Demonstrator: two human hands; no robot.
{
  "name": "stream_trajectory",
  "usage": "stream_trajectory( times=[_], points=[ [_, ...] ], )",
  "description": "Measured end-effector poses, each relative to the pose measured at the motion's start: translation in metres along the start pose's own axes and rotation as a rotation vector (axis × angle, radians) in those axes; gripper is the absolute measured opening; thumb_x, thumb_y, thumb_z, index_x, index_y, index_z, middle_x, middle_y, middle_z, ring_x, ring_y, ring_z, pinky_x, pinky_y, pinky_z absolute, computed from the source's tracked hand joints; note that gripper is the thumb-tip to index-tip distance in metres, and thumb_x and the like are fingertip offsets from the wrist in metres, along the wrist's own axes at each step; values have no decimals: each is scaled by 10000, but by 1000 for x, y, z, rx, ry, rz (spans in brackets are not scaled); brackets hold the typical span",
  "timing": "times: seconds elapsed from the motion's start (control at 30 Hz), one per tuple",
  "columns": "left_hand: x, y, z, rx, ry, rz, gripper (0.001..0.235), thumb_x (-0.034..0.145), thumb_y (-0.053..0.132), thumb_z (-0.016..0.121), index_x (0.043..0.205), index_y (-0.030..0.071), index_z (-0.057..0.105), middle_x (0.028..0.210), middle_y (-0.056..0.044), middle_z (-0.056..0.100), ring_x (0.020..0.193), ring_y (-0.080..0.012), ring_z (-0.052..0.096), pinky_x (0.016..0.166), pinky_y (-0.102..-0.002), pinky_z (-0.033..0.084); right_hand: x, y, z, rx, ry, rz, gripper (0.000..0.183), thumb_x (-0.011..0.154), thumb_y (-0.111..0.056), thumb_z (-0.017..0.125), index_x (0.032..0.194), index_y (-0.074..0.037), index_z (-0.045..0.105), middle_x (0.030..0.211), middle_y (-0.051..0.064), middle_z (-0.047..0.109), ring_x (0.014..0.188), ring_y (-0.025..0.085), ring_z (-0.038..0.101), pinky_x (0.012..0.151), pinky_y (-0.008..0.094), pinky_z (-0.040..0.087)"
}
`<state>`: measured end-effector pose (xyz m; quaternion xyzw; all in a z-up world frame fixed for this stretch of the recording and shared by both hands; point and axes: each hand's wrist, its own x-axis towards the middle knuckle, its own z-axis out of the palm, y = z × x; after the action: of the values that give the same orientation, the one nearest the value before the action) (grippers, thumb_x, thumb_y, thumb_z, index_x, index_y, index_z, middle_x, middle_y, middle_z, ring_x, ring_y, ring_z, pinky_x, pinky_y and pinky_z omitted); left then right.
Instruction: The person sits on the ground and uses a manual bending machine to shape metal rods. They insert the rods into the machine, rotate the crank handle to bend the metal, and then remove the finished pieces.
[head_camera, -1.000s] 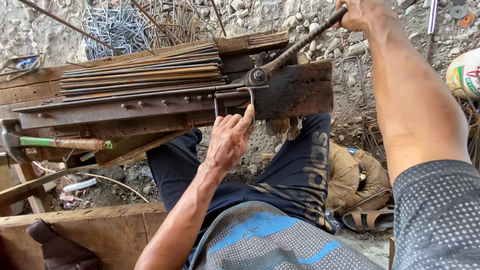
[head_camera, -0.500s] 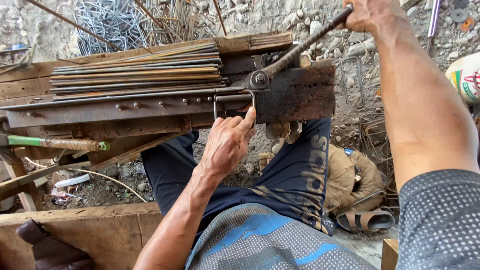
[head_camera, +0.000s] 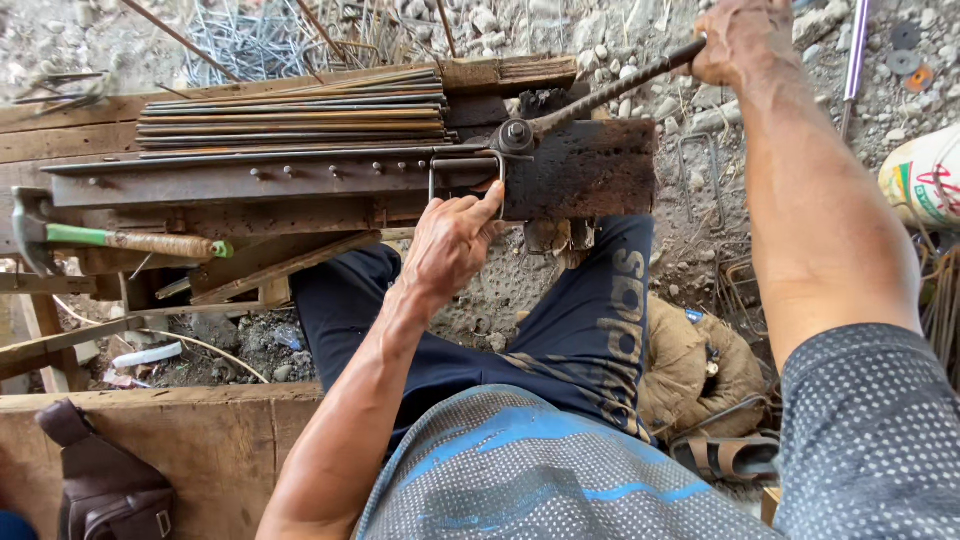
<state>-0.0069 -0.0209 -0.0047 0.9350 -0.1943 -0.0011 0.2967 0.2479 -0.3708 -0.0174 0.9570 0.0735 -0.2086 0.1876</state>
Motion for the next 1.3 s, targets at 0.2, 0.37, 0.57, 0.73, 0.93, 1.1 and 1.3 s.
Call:
stream_trajectory(
  times=[0.2, 0.37, 0.57, 0.73, 0.93, 1.1, 1.3],
  points=[
    [3, -9, 4, -15, 7, 15, 515, 892, 77, 505, 1405, 71, 551, 790, -58, 601, 759, -340, 596, 682, -424, 363, -49, 19, 58, 284, 110, 94, 377, 1125, -413, 442, 790, -240, 437, 611, 5, 347, 652, 238, 362, 876, 419, 325],
    [7, -6, -2, -98, -26, -32, 498, 980, 241, 597, 1428, 40, 512, 951, -78, 718, 838, -308, 657, 746, -414, 391, -122, 7, 72, 281, 32, 194, 495, 993, -629, 635, 855, -154, 668, 676, 0, 569, 748, 226, 552, 1029, 482, 326],
    [6, -10, 3, -182, 49, -24, 433, 988, 323, 629, 1376, 135, 592, 867, -125, 669, 849, -331, 666, 824, -422, 476, -213, -15, 81, 509, 185, 199, 391, 1007, -450, 716, 968, -61, 722, 674, 54, 621, 790, 290, 635, 963, 481, 389],
    [5, -15, 6, -168, 43, -8, 433, 1007, 314, 606, 1389, 109, 586, 826, -96, 661, 824, -282, 675, 800, -381, 455, -283, -44, 69, 627, 108, 253, 429, 1044, -453, 656, 918, -44, 692, 639, 11, 636, 710, 265, 637, 947, 462, 393],
    [1, -2, -7, -151, 24, -15, 441, 997, 301, 609, 1381, 85, 588, 855, -134, 663, 853, -338, 671, 795, -428, 467, -262, -27, 96, 572, 148, 159, 436, 1027, -483, 646, 839, -90, 627, 587, -6, 551, 533, 210, 553, 775, 400, 447],
    [22, 15, -42, -214, -39, -73, 323, 993, 274, 606, 1280, 137, 658, 961, -174, 693, 969, -405, 670, 825, -492, 527, -223, -9, 83, 531, 244, 110, 364, 1038, -359, 685, 829, -70, 614, 610, 26, 558, 529, 208, 555, 665, 341, 445],
    [16, 16, -39, -219, -52, -61, 365, 986, 264, 619, 1318, 111, 639, 1059, -151, 717, 1016, -402, 675, 867, -514, 527, -235, -14, 71, 652, 228, 88, 274, 975, -213, 749, 915, 39, 659, 719, 203, 594, 585, 308, 567, 613, 386, 466]
  ],
)
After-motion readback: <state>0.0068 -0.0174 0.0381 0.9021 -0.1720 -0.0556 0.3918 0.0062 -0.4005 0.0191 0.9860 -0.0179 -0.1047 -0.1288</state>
